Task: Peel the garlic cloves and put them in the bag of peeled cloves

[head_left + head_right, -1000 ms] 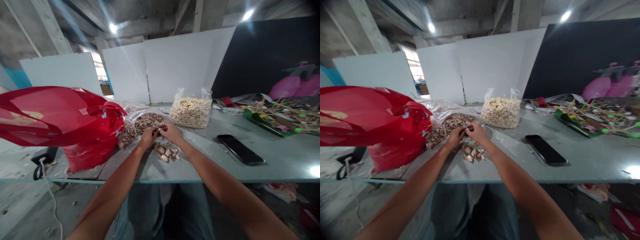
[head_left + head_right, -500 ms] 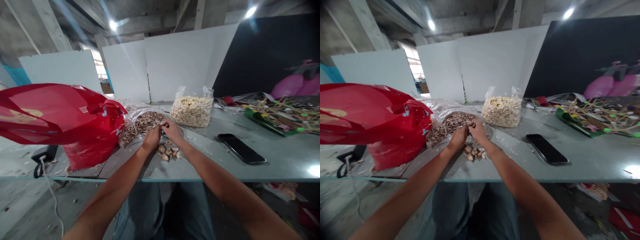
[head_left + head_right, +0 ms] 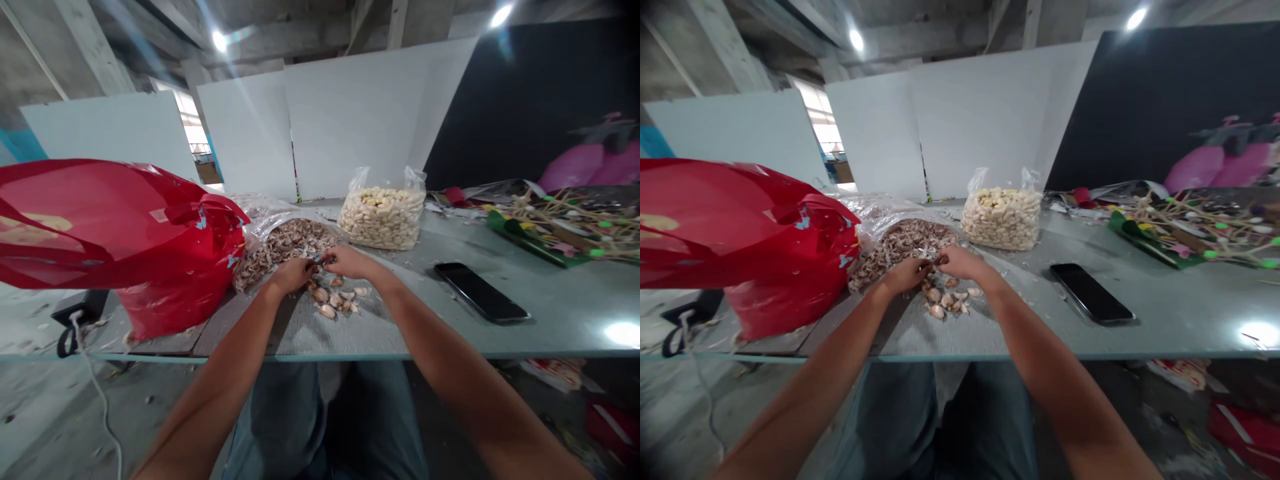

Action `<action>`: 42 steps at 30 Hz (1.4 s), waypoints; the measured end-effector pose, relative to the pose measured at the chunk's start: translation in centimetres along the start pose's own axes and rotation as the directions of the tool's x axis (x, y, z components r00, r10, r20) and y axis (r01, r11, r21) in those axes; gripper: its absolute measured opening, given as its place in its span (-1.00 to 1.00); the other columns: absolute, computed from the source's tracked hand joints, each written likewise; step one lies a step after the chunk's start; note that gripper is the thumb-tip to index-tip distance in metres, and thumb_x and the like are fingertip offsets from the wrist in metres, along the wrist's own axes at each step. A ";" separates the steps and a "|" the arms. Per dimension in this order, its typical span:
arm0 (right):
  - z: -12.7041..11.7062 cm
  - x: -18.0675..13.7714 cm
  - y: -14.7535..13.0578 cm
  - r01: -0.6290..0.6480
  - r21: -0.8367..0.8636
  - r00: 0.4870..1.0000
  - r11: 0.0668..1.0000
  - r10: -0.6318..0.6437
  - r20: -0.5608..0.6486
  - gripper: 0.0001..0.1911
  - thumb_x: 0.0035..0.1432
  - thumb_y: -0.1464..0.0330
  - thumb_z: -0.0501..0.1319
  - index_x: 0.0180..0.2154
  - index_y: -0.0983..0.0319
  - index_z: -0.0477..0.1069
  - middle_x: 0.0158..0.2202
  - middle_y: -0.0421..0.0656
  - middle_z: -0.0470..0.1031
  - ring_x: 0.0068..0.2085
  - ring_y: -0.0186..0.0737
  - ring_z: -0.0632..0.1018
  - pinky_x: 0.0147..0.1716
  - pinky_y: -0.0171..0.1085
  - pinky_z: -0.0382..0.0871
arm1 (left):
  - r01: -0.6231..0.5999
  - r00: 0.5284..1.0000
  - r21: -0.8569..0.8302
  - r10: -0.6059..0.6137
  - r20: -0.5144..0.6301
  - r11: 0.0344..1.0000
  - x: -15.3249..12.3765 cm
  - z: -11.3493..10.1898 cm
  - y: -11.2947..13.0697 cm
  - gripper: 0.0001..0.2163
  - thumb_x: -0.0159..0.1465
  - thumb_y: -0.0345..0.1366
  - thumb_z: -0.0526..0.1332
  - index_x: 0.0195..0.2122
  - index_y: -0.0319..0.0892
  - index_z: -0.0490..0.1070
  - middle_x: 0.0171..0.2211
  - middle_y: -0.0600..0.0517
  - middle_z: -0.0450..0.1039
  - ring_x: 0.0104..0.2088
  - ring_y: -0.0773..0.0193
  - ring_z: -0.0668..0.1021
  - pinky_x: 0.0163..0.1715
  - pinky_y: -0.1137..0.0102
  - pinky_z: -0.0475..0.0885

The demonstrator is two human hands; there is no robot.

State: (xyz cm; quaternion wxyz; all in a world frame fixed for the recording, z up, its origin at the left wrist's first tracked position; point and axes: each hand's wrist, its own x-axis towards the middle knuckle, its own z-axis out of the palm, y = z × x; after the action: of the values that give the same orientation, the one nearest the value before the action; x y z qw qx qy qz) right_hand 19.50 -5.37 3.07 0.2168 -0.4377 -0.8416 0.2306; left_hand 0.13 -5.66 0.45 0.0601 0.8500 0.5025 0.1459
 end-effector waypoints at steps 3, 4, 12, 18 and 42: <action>-0.3 0.0 -0.1 0.055 -0.058 0.998 0.997 -0.056 -0.011 -0.76 0.10 0.44 0.14 -0.24 0.33 0.55 -0.33 -0.11 0.58 -0.32 -0.27 0.50 -0.31 -0.37 0.28 | -0.027 0.999 -0.086 0.031 0.038 0.996 0.1 0.1 -0.2 -0.71 0.22 -0.20 0.09 -0.17 -0.19 0.53 -0.34 -0.04 0.56 -0.37 0.23 0.52 -0.35 0.42 0.33; -0.4 0.0 0.0 0.054 -0.076 0.998 0.996 -0.056 -0.021 -0.76 0.14 0.43 0.10 -0.27 0.33 0.54 -0.35 -0.11 0.57 -0.34 -0.27 0.49 -0.32 -0.36 0.27 | -0.040 0.999 -0.119 0.044 0.027 0.992 0.1 0.0 -0.3 -0.71 0.21 -0.21 0.10 -0.15 -0.19 0.52 -0.33 -0.03 0.56 -0.36 0.24 0.52 -0.35 0.43 0.33; 0.3 0.3 0.7 0.008 -0.103 0.996 0.995 -0.016 -0.082 -0.72 0.26 0.39 -0.03 -0.33 0.28 0.43 -0.43 -0.13 0.52 -0.41 -0.30 0.45 -0.34 -0.35 0.22 | -0.017 0.981 -0.438 0.100 0.168 0.899 -0.9 -2.3 -1.4 -0.62 0.09 -0.11 0.25 -0.15 -0.26 0.53 -0.27 -0.05 0.55 -0.34 0.27 0.51 -0.31 0.42 0.39; 1.6 0.6 0.8 -0.077 -0.038 0.992 0.996 0.072 -0.103 -0.73 0.30 0.39 -0.06 -0.29 0.26 0.40 -0.50 -0.16 0.48 -0.46 -0.29 0.43 -0.38 -0.35 0.22 | 0.028 0.941 -0.422 0.119 0.317 0.906 -1.4 -2.7 -0.9 -0.65 -0.05 -0.25 0.38 -0.19 -0.16 0.59 -0.36 0.04 0.57 -0.38 0.30 0.51 -0.35 0.48 0.36; 3.8 2.2 1.4 0.005 0.523 0.963 0.853 0.137 -0.232 -0.78 0.13 0.29 0.19 -0.30 0.27 0.55 -0.44 -0.11 0.57 -0.37 -0.19 0.60 -0.32 -0.22 0.52 | -0.051 0.925 -0.256 -0.051 -0.378 0.965 -0.1 -0.1 -0.8 -0.71 0.23 -0.32 0.20 -0.01 -0.16 0.50 -0.17 -0.04 0.56 -0.34 0.30 0.52 -0.20 0.41 0.40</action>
State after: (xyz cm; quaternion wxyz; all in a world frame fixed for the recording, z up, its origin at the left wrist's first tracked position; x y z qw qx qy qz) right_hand 17.12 -3.50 -0.39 0.4271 -0.4184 -0.6966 0.3965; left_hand -0.60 -5.32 0.28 0.0726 0.7901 0.4809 0.3730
